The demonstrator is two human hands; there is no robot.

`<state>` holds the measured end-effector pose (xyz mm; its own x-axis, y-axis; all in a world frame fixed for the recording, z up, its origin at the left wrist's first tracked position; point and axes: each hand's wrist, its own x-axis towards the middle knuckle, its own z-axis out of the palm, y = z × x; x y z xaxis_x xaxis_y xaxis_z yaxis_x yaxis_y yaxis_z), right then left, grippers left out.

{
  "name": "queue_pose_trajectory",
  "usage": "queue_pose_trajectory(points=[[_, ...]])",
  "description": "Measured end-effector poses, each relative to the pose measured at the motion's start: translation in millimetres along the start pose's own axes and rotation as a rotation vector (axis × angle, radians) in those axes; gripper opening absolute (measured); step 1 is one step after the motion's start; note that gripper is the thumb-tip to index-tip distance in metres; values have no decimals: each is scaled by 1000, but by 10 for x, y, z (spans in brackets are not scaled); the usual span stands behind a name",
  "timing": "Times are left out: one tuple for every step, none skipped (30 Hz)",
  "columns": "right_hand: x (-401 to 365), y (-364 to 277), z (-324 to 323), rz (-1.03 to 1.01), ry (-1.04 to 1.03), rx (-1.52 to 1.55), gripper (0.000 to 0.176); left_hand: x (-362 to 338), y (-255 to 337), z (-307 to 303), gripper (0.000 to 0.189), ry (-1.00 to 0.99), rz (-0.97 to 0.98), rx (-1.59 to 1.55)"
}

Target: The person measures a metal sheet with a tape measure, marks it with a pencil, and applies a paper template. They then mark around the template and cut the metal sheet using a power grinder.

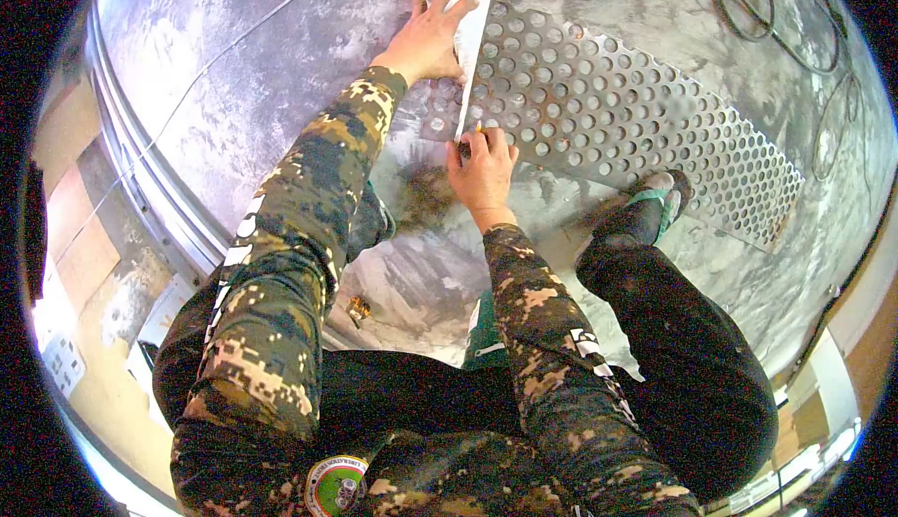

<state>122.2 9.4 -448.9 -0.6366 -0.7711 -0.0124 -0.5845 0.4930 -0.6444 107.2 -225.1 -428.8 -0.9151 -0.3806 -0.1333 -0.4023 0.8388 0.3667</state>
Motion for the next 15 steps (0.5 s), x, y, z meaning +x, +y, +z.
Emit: queue_pose_trajectory(points=[[-1,3,6,2,4,6,22,3,1,-4,113,-8,-6,6],[-2,7,9,5,8,11,22,5,5,-7,113,-15,-11,13],[-7,12,10,5,8,11,22,7,11,-9,113,-15,-11,12],[-8,12,5,14,-3,11,22,9,14,-6,113,-10,-9,12],[-7,11,2,23,-14,10,21,12,16,-3,113,-5,-7,11],[-5,11,3,24,-14,10,21,15,17,1,113,-6,-6,11],[-7,16,6,18,-9,22,21,17,25,2,113,-4,-22,16],[-10,20,6,12,-4,34,21,18,35,3,113,-3,-37,22],[-12,21,7,13,-4,34,21,22,39,0,113,-3,-37,21],[-12,20,8,23,-7,33,21,26,31,4,110,-2,-32,18],[-12,20,10,32,-11,33,20,29,23,8,107,0,-27,15],[-12,21,11,33,-11,33,20,27,14,11,107,0,-27,15],[-12,20,9,35,-13,34,20,21,7,11,107,7,-25,16],[-13,20,8,38,-15,35,20,19,3,13,107,14,-23,16],[-13,23,7,39,-15,35,20,22,3,17,107,14,-22,16]])
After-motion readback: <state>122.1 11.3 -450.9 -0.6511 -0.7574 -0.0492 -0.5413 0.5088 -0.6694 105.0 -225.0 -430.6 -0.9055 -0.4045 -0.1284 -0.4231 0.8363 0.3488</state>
